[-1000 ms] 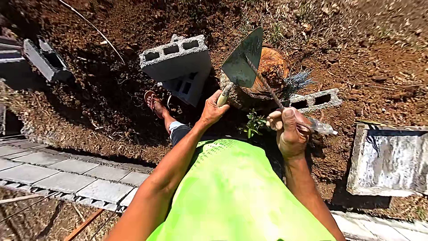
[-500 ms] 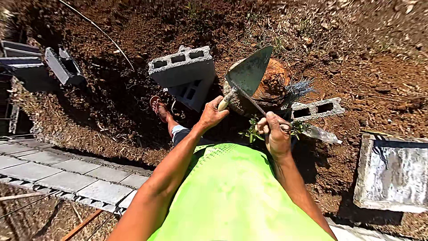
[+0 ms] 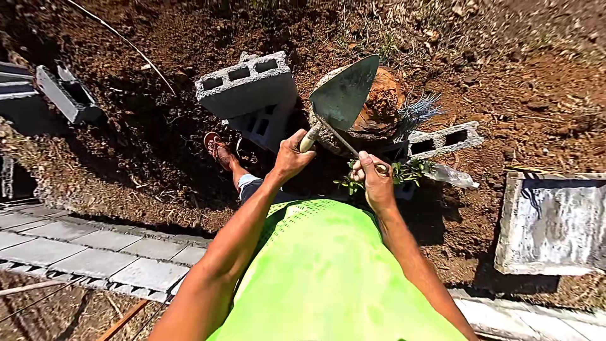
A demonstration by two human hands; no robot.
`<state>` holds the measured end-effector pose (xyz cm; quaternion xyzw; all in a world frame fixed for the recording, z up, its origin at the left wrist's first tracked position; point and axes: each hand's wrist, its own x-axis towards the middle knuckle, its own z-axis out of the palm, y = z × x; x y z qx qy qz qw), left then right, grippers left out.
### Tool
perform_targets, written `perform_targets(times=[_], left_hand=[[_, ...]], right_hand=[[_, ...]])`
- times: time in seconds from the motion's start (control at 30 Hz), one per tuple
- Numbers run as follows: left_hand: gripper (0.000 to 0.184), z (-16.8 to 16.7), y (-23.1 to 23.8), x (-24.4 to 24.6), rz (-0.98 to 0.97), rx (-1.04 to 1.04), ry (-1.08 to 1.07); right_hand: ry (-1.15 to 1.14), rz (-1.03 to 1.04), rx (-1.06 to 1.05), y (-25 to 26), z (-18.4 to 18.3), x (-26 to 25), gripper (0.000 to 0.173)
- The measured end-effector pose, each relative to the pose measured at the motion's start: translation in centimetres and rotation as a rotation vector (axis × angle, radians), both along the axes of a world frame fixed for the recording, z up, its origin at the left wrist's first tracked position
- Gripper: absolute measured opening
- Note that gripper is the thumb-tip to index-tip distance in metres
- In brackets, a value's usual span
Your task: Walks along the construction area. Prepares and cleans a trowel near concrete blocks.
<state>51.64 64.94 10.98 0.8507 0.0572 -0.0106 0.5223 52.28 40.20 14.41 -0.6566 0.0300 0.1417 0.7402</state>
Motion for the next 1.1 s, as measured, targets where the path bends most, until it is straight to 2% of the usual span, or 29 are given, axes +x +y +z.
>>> perform_targets(times=[0.13,0.17,0.23,0.3,0.4,0.47,0.53,0.6,0.67,0.77,0.83,0.9,0.93,1.03,1.1], left_hand=[[0.019,-0.5,0.0,-0.7,0.018,-0.015,0.012],[0.020,-0.5,0.2,-0.4,0.015,-0.009,0.014],[0.022,-0.5,0.3,0.1,-0.001,0.008,0.032],[0.022,-0.5,0.5,0.5,-0.021,0.024,0.058],[0.022,-0.3,0.8,0.0,-0.024,0.033,0.106],[0.020,-0.3,0.4,-0.2,-0.005,0.004,0.127],[0.020,-1.0,0.1,-0.6,0.018,-0.043,0.186],[0.025,-0.6,0.8,1.2,0.047,-0.070,0.201],[0.028,0.3,1.6,2.4,0.096,-0.085,0.193],[0.034,1.1,1.2,2.4,0.156,-0.141,0.226],[0.036,1.4,0.8,3.4,0.179,-0.155,0.242],[0.037,1.7,0.1,4.2,0.189,-0.153,0.250],[0.038,1.8,-0.1,4.6,0.188,-0.143,0.245],[0.038,2.3,-0.3,5.0,0.171,-0.108,0.222],[0.038,2.5,-0.4,5.1,0.146,-0.091,0.227]], right_hand=[[-0.107,-0.044,0.256,-0.2,1.9,0.2,0.040],[-0.124,-0.011,0.209,-0.2,1.0,0.5,0.041],[-0.060,0.063,-0.039,-0.4,-1.2,0.7,0.039],[-0.027,0.012,-0.133,-0.2,-1.1,1.0,0.036],[-0.087,-0.031,0.072,-0.1,0.9,0.8,0.038],[-0.052,0.017,0.175,-0.6,-0.3,0.5,0.038],[0.060,0.072,0.059,-1.2,-2.4,-0.2,0.036],[0.108,0.023,-0.025,-0.6,-2.4,0.7,0.037],[0.144,-0.044,0.080,0.0,-0.9,1.1,0.043],[0.159,-0.026,0.229,-0.1,1.0,0.8,0.045],[0.145,-0.011,0.182,0.3,-0.1,1.6,0.043],[0.105,0.007,0.000,0.5,-0.9,2.4,0.034],[0.080,0.010,-0.024,0.5,-0.8,2.8,0.033],[0.118,-0.011,0.274,0.0,0.3,3.1,0.043],[0.128,-0.027,0.337,-0.3,0.4,3.3,0.043]])
